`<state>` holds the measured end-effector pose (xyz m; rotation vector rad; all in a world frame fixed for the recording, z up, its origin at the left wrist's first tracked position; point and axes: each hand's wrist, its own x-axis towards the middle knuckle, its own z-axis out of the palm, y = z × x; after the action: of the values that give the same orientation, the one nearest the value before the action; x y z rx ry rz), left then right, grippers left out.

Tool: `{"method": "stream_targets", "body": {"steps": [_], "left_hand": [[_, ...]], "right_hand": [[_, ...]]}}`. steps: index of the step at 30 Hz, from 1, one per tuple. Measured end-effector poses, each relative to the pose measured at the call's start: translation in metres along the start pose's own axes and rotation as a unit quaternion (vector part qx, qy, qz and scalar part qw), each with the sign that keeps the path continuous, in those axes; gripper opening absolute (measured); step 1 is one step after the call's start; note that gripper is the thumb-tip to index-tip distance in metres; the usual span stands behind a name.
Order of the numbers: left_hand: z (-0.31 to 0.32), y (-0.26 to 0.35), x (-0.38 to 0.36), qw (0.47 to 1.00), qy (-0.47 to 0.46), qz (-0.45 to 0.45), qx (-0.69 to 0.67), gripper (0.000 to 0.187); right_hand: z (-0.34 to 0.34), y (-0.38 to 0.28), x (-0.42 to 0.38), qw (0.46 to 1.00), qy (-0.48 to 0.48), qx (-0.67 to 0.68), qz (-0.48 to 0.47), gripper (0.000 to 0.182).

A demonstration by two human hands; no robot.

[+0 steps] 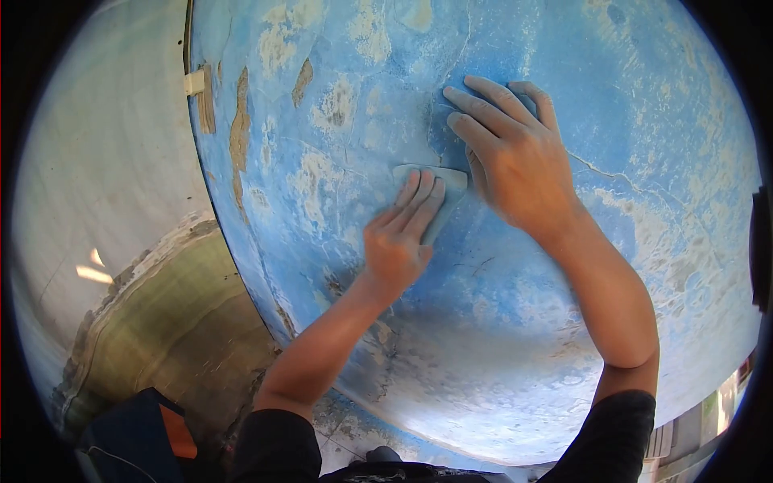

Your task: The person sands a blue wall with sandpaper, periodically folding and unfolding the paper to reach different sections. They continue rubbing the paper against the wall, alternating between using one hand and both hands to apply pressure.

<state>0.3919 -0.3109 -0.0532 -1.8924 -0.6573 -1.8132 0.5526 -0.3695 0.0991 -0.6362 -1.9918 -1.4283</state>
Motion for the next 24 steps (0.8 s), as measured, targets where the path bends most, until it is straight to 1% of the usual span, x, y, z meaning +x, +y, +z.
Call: {"method": "stream_targets", "body": {"steps": [2,3,4,5,6,8,9,11,13,15,17,20,21,22,23,24], "left_hand": [[0.005,-0.029,-0.002,0.997,0.037,0.062,0.033,0.039],[0.003,-0.051,-0.003,0.996,0.047,0.065,0.038,0.039],[-0.002,-0.073,-0.007,0.995,0.083,0.013,0.055,0.039],[-0.004,-0.083,-0.010,0.990,0.115,-0.041,0.070,0.040],[-0.001,-0.079,-0.008,0.989,0.120,-0.039,0.073,0.040],[0.008,-0.059,-0.008,0.983,0.137,-0.109,0.046,0.038],[0.011,-0.043,-0.008,0.983,0.137,-0.109,0.047,0.038],[0.012,-0.016,-0.007,0.997,0.060,0.006,0.043,0.036],[0.004,-0.034,-0.004,0.997,0.063,0.008,0.035,0.037],[-0.002,-0.064,0.005,0.996,0.078,0.017,0.032,0.038],[-0.004,-0.088,-0.001,0.979,0.150,-0.137,0.028,0.038],[0.009,-0.082,0.001,0.972,0.172,-0.148,0.064,0.039],[0.010,-0.063,0.001,0.977,0.158,-0.142,0.031,0.040],[0.010,-0.040,-0.001,0.978,0.150,-0.142,0.032,0.040],[0.009,-0.017,-0.002,0.992,0.095,-0.086,0.018,0.040],[0.008,-0.008,-0.003,0.999,0.042,-0.028,0.003,0.040]], "right_hand": [[-0.009,0.000,-0.004,1.000,-0.009,0.004,0.000,0.024],[-0.012,0.002,-0.004,1.000,-0.011,0.003,0.005,0.024],[-0.014,0.003,-0.006,1.000,-0.006,0.001,-0.002,0.024],[-0.016,0.002,-0.010,1.000,-0.018,0.003,0.002,0.026],[-0.016,0.002,-0.012,1.000,-0.029,0.004,0.008,0.028],[-0.012,-0.001,-0.011,0.999,-0.036,0.006,0.009,0.031],[-0.011,-0.003,-0.011,0.999,-0.048,0.009,0.013,0.033],[-0.009,-0.002,-0.012,0.999,-0.052,0.008,0.016,0.036],[-0.010,-0.005,-0.014,0.998,-0.061,0.009,0.010,0.038],[-0.014,-0.005,-0.012,0.998,-0.063,-0.015,0.026,0.038],[-0.015,-0.006,-0.015,0.998,-0.064,-0.016,0.022,0.038],[-0.016,-0.004,-0.016,0.998,-0.061,-0.008,0.030,0.037],[-0.017,-0.004,-0.017,0.997,-0.065,0.003,0.028,0.036],[-0.017,-0.004,-0.018,0.997,-0.067,0.007,0.035,0.036],[-0.016,-0.002,-0.018,0.997,-0.062,0.016,0.034,0.034],[-0.016,-0.002,-0.017,0.998,-0.054,0.024,0.031,0.032]]}}
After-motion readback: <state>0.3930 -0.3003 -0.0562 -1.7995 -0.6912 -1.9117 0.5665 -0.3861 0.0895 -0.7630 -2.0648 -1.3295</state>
